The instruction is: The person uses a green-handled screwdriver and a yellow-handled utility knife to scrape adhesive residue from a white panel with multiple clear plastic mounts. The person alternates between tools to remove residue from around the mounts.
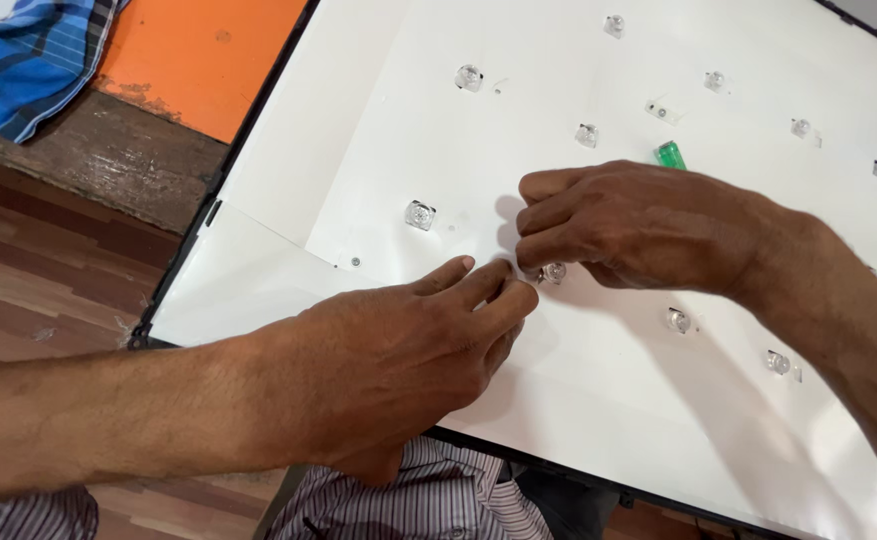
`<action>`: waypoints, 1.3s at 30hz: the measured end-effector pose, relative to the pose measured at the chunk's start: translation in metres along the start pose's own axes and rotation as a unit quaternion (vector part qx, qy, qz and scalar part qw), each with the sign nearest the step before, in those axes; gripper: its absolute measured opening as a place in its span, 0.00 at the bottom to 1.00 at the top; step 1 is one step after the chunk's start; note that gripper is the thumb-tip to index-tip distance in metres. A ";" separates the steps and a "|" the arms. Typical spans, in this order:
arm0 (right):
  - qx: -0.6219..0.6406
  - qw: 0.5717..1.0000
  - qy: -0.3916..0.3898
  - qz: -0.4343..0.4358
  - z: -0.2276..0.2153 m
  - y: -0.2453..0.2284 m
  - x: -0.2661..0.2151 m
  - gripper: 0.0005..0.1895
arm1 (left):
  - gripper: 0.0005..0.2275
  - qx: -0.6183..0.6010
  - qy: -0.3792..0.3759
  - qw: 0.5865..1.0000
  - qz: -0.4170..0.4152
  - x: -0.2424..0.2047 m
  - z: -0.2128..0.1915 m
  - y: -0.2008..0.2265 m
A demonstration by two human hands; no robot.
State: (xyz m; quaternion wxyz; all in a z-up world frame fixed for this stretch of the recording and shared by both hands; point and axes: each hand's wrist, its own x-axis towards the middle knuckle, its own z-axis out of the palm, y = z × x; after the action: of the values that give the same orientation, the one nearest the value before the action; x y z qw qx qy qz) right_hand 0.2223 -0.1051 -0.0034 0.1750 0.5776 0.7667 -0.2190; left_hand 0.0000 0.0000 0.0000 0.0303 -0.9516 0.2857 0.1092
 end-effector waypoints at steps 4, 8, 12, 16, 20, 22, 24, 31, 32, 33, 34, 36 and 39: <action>0.036 0.987 0.123 -0.098 0.000 0.000 0.002 0.17 | 0.45 -0.050 0.000 0.999 -0.004 0.002 0.004 0.000; 0.040 0.985 0.121 -0.113 -0.003 -0.004 0.003 0.13 | 0.46 -0.053 0.056 0.997 -0.009 0.000 0.006 -0.003; 0.035 0.997 0.055 -0.039 -0.009 -0.008 0.004 0.10 | 0.42 -0.036 0.038 0.999 -0.009 0.000 0.007 -0.001; 0.016 0.993 0.087 -0.079 -0.010 -0.011 0.003 0.08 | 0.43 -0.055 0.038 0.998 -0.008 0.000 0.008 -0.001; 0.012 0.993 0.098 -0.072 -0.012 -0.007 0.001 0.11 | 0.47 -0.041 0.056 0.998 -0.008 0.003 0.008 0.000; -0.005 0.993 0.096 -0.066 -0.012 -0.008 0.002 0.11 | 0.47 -0.032 0.046 0.998 -0.010 0.002 0.008 0.000; -0.032 0.990 0.105 -0.083 -0.012 -0.010 0.002 0.09 | 0.47 -0.015 0.036 0.999 -0.012 0.001 0.008 0.000; -0.011 0.992 0.095 -0.083 -0.012 -0.007 0.004 0.09 | 0.44 -0.047 0.033 0.998 -0.011 0.001 0.005 -0.001; 0.003 0.994 0.086 -0.066 -0.012 -0.006 0.003 0.10 | 0.43 -0.063 0.024 0.998 -0.011 0.000 0.005 -0.001; 0.004 0.994 0.090 -0.068 -0.012 -0.005 0.001 0.10 | 0.43 -0.080 0.015 0.997 -0.010 0.001 0.005 -0.001; 0.005 0.993 0.093 -0.071 -0.011 -0.005 0.000 0.09 | 0.43 -0.071 0.034 0.997 -0.010 0.002 0.005 -0.001; -0.018 0.984 0.131 -0.120 -0.010 -0.007 0.004 0.06 | 0.45 -0.054 0.065 0.996 -0.013 0.001 0.006 -0.002; 0.037 0.995 0.081 -0.043 -0.012 -0.005 0.001 0.11 | 0.44 -0.065 0.037 0.997 -0.009 0.001 0.005 -0.002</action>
State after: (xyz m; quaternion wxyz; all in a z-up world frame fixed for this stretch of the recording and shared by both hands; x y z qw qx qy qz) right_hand 0.2168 -0.0993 0.0069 0.0809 0.5657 0.7940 -0.2074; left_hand 0.0012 0.0017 -0.0054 -0.0413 -0.9574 0.2706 0.0921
